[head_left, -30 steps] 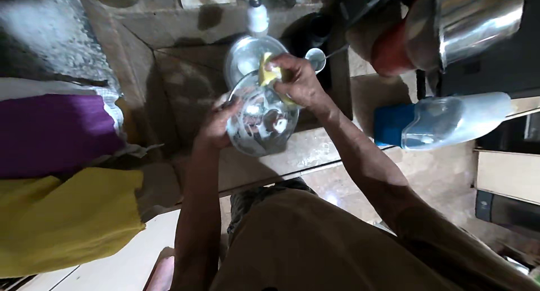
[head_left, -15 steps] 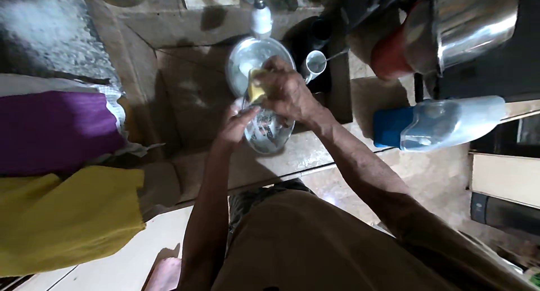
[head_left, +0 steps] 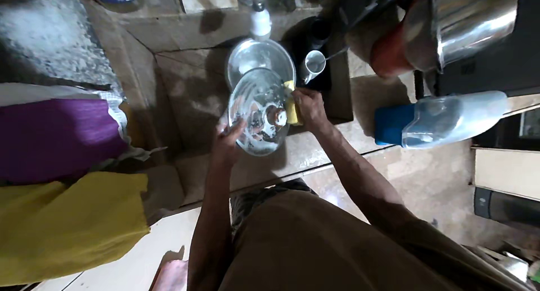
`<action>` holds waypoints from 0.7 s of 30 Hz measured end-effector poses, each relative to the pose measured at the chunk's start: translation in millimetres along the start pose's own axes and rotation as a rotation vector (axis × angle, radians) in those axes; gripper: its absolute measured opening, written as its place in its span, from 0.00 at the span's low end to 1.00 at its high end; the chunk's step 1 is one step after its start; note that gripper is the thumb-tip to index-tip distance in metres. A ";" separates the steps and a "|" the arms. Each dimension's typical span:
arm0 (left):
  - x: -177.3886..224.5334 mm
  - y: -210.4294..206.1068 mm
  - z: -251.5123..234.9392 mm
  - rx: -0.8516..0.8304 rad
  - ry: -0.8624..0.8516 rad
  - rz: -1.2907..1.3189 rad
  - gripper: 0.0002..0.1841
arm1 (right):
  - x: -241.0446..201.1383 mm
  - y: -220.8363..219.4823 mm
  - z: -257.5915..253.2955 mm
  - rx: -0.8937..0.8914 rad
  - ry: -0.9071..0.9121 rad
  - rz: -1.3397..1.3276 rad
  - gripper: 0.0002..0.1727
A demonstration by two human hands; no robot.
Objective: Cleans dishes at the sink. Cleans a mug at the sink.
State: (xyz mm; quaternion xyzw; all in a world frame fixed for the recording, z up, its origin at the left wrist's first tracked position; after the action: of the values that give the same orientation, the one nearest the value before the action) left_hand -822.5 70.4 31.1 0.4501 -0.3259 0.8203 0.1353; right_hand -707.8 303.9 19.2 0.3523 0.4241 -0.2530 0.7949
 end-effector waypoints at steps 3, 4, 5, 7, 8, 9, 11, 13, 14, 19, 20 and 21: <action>-1.3 -6.9 -0.9 -0.053 0.015 -0.045 0.20 | -33.8 -12.8 -9.7 -0.082 0.171 0.049 0.15; 0.4 -10.3 -2.2 -0.074 0.005 -0.089 0.21 | -52.0 -20.7 -12.0 -0.135 0.279 0.097 0.17; 3.2 -13.8 -3.4 -0.083 -0.008 -0.133 0.21 | -68.8 -29.4 -12.1 -0.179 0.410 0.142 0.17; 9.3 -17.5 -5.2 -0.090 -0.039 -0.151 0.21 | -89.5 -37.9 -10.0 -0.221 0.589 0.228 0.19; 11.2 -16.6 -4.6 -0.087 -0.056 -0.151 0.21 | -89.3 -34.7 -10.5 -0.219 0.593 0.226 0.19; 12.0 -13.8 -2.8 -0.089 -0.068 -0.140 0.22 | -81.0 -27.5 -12.8 -0.197 0.533 0.185 0.18; 10.4 -6.8 1.5 -0.063 -0.068 -0.068 0.25 | -50.6 -11.4 -16.4 -0.101 0.307 0.004 0.14; 4.6 -5.3 6.3 -0.020 -0.034 -0.003 0.26 | -18.2 -4.1 -17.1 -0.056 0.140 -0.204 0.16; 0.4 -6.4 8.8 -0.029 -0.016 0.024 0.26 | -8.3 -3.8 -16.4 -0.054 0.110 -0.266 0.17; 8.8 -19.9 1.8 -0.071 0.217 -0.027 0.21 | -40.4 -16.0 -21.0 -0.278 0.418 -0.173 0.19; 14.4 -24.8 -4.5 -0.080 0.254 -0.043 0.19 | -55.0 -23.3 -20.0 -0.352 0.515 -0.121 0.20; 17.8 -28.5 -11.4 -0.116 0.252 -0.024 0.19 | -69.4 -31.0 -18.7 -0.413 0.611 -0.062 0.20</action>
State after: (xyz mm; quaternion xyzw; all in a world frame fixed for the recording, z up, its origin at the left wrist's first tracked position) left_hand -825.1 98.0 53.2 0.3390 -0.3478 0.8484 0.2105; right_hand -774.4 306.2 60.3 0.2308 0.6944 -0.0693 0.6781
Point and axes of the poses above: each hand's wrist, its own z-axis away from the middle knuckle, its own y-axis out of the back of the hand, x = y × z, the point moved 5 cm from there along -z, towards the middle knuckle, and after that the axes turned 3 degrees about y, right-handed, at the moved point
